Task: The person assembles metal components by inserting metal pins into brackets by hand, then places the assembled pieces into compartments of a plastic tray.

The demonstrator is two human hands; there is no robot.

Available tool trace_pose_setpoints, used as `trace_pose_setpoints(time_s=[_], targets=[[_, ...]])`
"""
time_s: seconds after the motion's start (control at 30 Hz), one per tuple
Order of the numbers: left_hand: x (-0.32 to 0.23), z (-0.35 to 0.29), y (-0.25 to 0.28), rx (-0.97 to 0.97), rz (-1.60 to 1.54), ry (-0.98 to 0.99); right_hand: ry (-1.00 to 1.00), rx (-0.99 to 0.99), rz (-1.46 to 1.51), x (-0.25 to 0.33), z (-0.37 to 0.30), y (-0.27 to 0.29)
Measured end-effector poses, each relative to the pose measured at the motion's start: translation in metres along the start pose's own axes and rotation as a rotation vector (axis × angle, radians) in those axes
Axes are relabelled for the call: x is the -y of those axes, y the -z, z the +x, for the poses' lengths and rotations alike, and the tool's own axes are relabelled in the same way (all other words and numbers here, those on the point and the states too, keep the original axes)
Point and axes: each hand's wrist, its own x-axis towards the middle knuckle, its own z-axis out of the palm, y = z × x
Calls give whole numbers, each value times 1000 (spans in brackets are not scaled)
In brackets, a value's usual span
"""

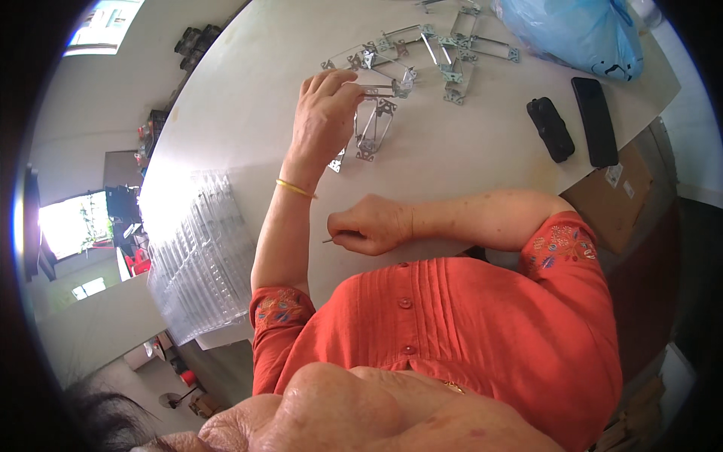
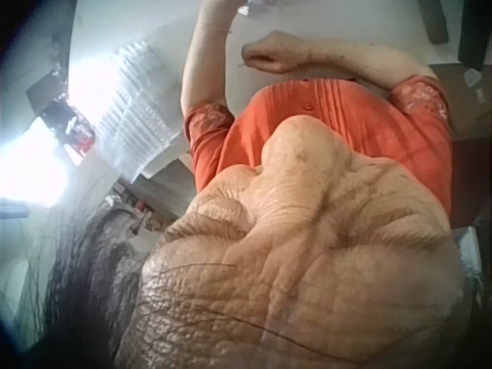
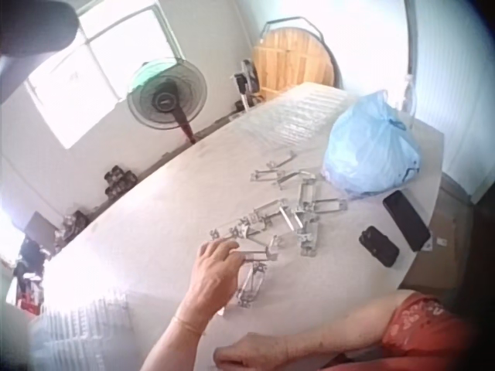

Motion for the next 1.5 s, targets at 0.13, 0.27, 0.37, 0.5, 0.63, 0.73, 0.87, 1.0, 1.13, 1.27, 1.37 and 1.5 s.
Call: trace_pose_setpoints(time_s=[0.13, 0.27, 0.37, 0.5, 0.63, 0.73, 0.87, 1.0, 1.13, 1.27, 1.37, 1.5], targets=[[-25, -23, 27, -19, -380, 304, -40, 7, 11, 2, 0, 2], [-21, -53, 42, -76, -1148, 714, -76, 44, -33, 7, 2, 1], [-13, -77, 47, -206, -1495, 773, -109, 47, -38, 10, 3, 1], [-5, -112, 54, -364, -1717, 797, -75, -37, -173, 7, 6, 0], [-7, -148, 65, -449, -1800, 834, 164, -49, -425, 4, 21, 3], [-11, -166, 64, -492, -1937, 809, 231, -74, -586, -3, 35, 6], [-13, -183, 64, -520, -2070, 773, 180, -50, -764, -24, 43, 27], [-14, -190, 68, -481, -2248, 782, 60, -189, -906, -21, 40, 51], [-9, -199, 59, -394, -2367, 727, -131, -373, -745, 7, 54, 48], [-14, -198, 60, -432, -2325, 871, -199, -426, -516, 38, 85, 24], [-10, -201, 60, -382, -2280, 883, -84, -434, -514, 45, 100, 6], [-10, -204, 61, -382, -2173, 926, -27, -455, -488, 37, 106, -13]])
